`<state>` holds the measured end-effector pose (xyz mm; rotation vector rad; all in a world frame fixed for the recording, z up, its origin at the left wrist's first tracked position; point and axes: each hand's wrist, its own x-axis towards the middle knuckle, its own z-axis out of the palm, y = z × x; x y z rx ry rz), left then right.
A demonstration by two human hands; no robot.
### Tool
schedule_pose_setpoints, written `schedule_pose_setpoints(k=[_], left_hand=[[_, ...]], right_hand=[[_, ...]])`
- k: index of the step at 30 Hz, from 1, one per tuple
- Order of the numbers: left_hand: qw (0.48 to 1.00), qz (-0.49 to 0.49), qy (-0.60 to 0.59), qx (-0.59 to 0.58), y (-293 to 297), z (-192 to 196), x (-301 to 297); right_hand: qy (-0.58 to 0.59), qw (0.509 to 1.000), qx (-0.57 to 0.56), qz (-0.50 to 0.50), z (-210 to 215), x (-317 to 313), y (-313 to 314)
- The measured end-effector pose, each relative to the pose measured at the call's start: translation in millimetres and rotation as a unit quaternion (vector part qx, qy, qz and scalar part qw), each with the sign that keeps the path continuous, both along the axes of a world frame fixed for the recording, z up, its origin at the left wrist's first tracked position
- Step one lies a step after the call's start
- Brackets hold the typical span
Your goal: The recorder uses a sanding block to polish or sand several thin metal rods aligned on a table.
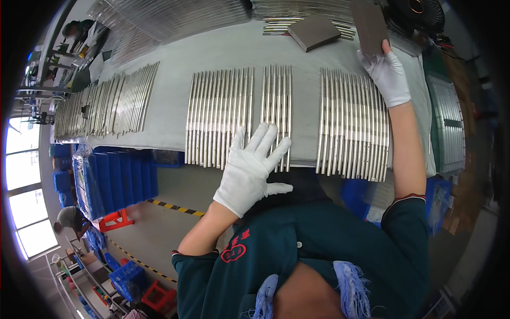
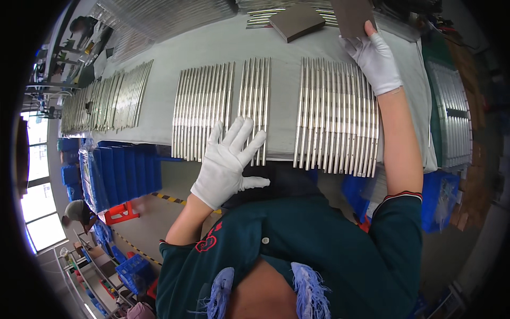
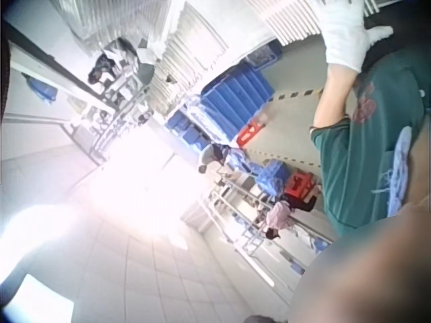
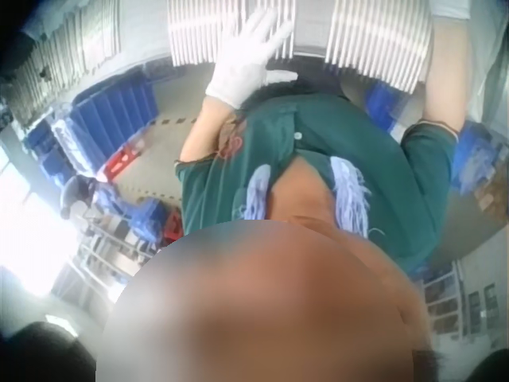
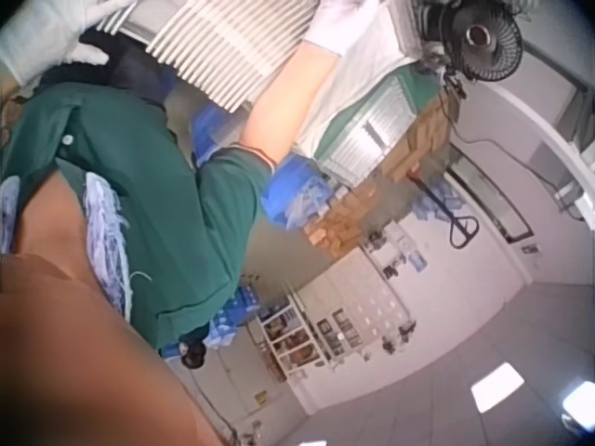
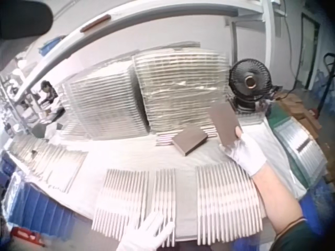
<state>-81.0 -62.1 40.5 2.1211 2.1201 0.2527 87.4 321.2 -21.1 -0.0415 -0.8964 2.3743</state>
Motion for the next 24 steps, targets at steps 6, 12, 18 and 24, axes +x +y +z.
schedule_pose_setpoints(k=[6,12,18,24], left_hand=[[0.999,0.029,0.009,0.009,-5.4,-4.4,-4.9],[0.999,-0.021,-0.036,0.03,12.2,-9.5,9.2],[0.997,-0.059,-0.052,0.025,31.1,1.5,18.5],[0.997,-0.025,-0.064,0.042,33.8,-20.3,23.5]], right_hand=[[-0.008,1.0,0.01,0.005,0.5,-1.5,-0.6],[-0.023,1.0,0.007,-0.016,2.0,-2.5,-4.5],[-0.002,1.0,0.005,-0.018,-0.1,-4.7,-4.3],[-0.011,1.0,0.006,-0.012,3.4,-6.0,-6.2]])
